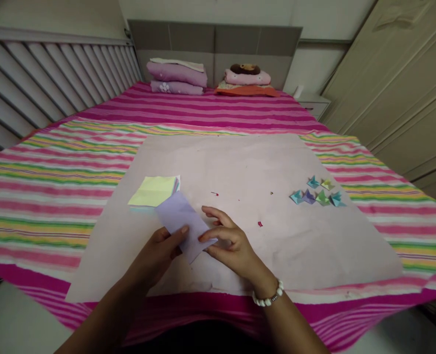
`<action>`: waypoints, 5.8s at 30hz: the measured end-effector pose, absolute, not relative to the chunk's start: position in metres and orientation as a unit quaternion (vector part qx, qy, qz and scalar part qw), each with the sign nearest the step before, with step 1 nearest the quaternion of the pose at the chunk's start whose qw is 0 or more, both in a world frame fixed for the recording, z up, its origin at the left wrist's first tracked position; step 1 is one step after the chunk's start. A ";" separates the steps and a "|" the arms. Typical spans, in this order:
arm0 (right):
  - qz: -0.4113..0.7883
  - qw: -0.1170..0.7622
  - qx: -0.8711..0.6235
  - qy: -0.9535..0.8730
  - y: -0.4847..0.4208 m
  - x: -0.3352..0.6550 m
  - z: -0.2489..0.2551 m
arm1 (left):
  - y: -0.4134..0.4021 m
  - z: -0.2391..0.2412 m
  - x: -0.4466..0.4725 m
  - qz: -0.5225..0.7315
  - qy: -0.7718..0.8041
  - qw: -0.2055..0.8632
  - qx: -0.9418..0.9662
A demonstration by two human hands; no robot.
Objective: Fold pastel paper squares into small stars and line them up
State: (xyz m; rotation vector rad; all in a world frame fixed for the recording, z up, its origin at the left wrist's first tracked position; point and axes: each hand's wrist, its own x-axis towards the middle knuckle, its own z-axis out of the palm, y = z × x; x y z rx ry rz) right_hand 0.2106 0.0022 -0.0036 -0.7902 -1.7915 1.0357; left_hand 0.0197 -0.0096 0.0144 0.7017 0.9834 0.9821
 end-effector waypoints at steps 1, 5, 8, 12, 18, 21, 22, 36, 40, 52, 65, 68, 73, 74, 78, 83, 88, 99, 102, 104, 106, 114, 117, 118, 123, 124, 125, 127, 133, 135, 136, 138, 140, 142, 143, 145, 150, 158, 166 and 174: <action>0.419 0.446 -0.318 -0.724 0.002 0.210 -0.003 | -0.010 0.014 0.020 0.437 0.444 0.714 0.320; 0.419 0.437 -0.320 -0.729 0.002 0.207 -0.002 | -0.011 0.013 0.019 0.431 0.439 0.719 0.324; 0.425 0.440 -0.315 -0.725 0.002 0.208 -0.002 | -0.009 0.012 0.016 0.448 0.433 0.719 0.309; 0.419 0.452 -0.321 -0.719 0.003 0.211 -0.004 | -0.006 0.011 0.012 0.466 0.448 0.708 0.284; 0.339 0.449 -0.356 -0.746 0.002 0.207 -0.007 | -0.007 0.013 0.014 0.466 0.448 0.711 0.278; 0.330 0.459 -0.358 -0.743 0.001 0.205 -0.007 | -0.009 0.013 0.014 0.454 0.439 0.720 0.287; 0.336 0.462 -0.357 -0.739 0.001 0.205 -0.007 | -0.009 0.013 0.013 0.452 0.437 0.721 0.291; 0.543 0.502 -0.474 -0.478 0.000 0.186 -0.008 | -0.014 0.005 0.016 0.438 0.430 0.716 0.333; 0.563 0.520 -0.467 -0.440 0.000 0.181 -0.013 | -0.013 0.004 0.018 0.433 0.446 0.668 0.409; 0.645 0.499 -0.432 -0.385 0.005 0.180 -0.002 | -0.013 0.008 0.018 0.408 0.521 0.602 0.447; 0.618 0.550 -0.431 -0.359 0.004 0.177 -0.004 | -0.011 0.010 0.019 0.561 0.431 0.593 0.384; 0.614 0.551 -0.433 -0.363 0.003 0.177 -0.005 | -0.013 0.006 0.015 0.537 0.443 0.554 0.456; 0.614 0.540 -0.414 -0.400 0.002 0.178 -0.005 | -0.014 0.000 0.010 0.478 0.506 0.524 0.492; 0.615 0.537 -0.411 -0.406 0.002 0.179 -0.004 | -0.013 0.000 0.010 0.478 0.511 0.520 0.490; 0.613 0.529 -0.405 -0.424 0.002 0.181 -0.003 | -0.012 0.000 0.011 0.479 0.518 0.508 0.495; 0.609 0.531 -0.394 -0.439 0.002 0.183 -0.002 | -0.011 -0.002 0.009 0.455 0.530 0.494 0.517; 0.590 0.529 -0.397 -0.463 0.002 0.186 0.000 | -0.010 -0.004 0.007 0.481 0.497 0.510 0.512; 0.597 0.524 -0.378 -0.476 0.001 0.185 -0.001 | -0.010 0.003 0.009 0.523 0.436 0.567 0.464; 0.594 0.515 -0.387 -0.481 0.001 0.185 -0.001 | -0.006 0.008 0.008 0.556 0.445 0.578 0.398; 0.595 0.505 -0.391 -0.488 0.001 0.185 -0.001 | -0.003 0.009 0.006 0.541 0.461 0.590 0.383; 0.600 0.495 -0.391 -0.492 0.001 0.185 -0.001 | -0.001 0.008 0.004 0.497 0.470 0.620 0.384; 0.646 0.465 -0.383 -0.469 0.003 0.186 -0.005 | -0.001 0.005 -0.005 0.413 0.459 0.642 0.454; 0.658 0.453 -0.390 -0.458 0.003 0.187 -0.006 | -0.001 0.006 -0.010 0.392 0.463 0.596 0.526; 0.661 0.449 -0.395 -0.453 0.004 0.187 -0.007 | -0.001 0.006 -0.011 0.386 0.464 0.582 0.545; 0.675 0.444 -0.407 -0.426 0.004 0.186 -0.005 | -0.001 0.005 -0.015 0.388 0.466 0.544 0.580; 0.677 0.441 -0.406 -0.426 0.005 0.186 -0.005 | -0.001 0.005 -0.015 0.391 0.464 0.540 0.583; 0.676 0.440 -0.407 -0.428 0.005 0.186 -0.004 | -0.001 0.004 -0.015 0.391 0.462 0.539 0.586; 0.664 0.444 -0.414 -0.435 0.004 0.186 -0.004 | -0.002 0.005 -0.016 0.386 0.456 0.539 0.594; 0.658 0.446 -0.426 -0.433 0.003 0.188 -0.003 | -0.003 0.008 -0.020 0.366 0.412 0.526 0.647; 0.654 0.446 -0.427 -0.437 0.003 0.188 -0.003 | -0.003 0.008 -0.020 0.360 0.419 0.523 0.650; 0.654 0.448 -0.426 -0.436 0.003 0.188 -0.003 | -0.004 0.008 -0.020 0.355 0.422 0.523 0.649; 0.654 0.454 -0.423 -0.433 0.003 0.188 -0.002 | -0.004 0.007 -0.020 0.352 0.425 0.534 0.641; 0.659 0.456 -0.417 -0.429 0.003 0.188 -0.002 | -0.005 0.007 -0.020 0.361 0.429 0.552 0.617; 0.665 0.455 -0.411 -0.426 0.004 0.188 -0.003 | -0.004 0.009 -0.019 0.378 0.443 0.559 0.590; 0.668 0.453 -0.408 -0.426 0.004 0.188 -0.004 | -0.003 0.010 -0.018 0.387 0.453 0.556 0.580; 0.671 0.452 -0.403 -0.427 0.004 0.188 -0.005 | -0.001 0.012 -0.015 0.407 0.476 0.545 0.558; 0.647 0.467 -0.400 -0.451 0.002 0.188 -0.007 | 0.001 0.013 -0.008 0.470 0.509 0.551 0.466; 0.572 0.479 -0.411 -0.524 -0.001 0.188 -0.006 | -0.004 0.010 -0.015 0.421 0.455 0.569 0.541; 0.557 0.475 -0.420 -0.537 -0.002 0.187 -0.002 | -0.004 0.010 -0.011 0.395 0.528 0.549 0.513; 0.574 0.474 -0.415 -0.523 0.000 0.185 -0.004 | -0.002 0.008 -0.011 0.417 0.508 0.501 0.563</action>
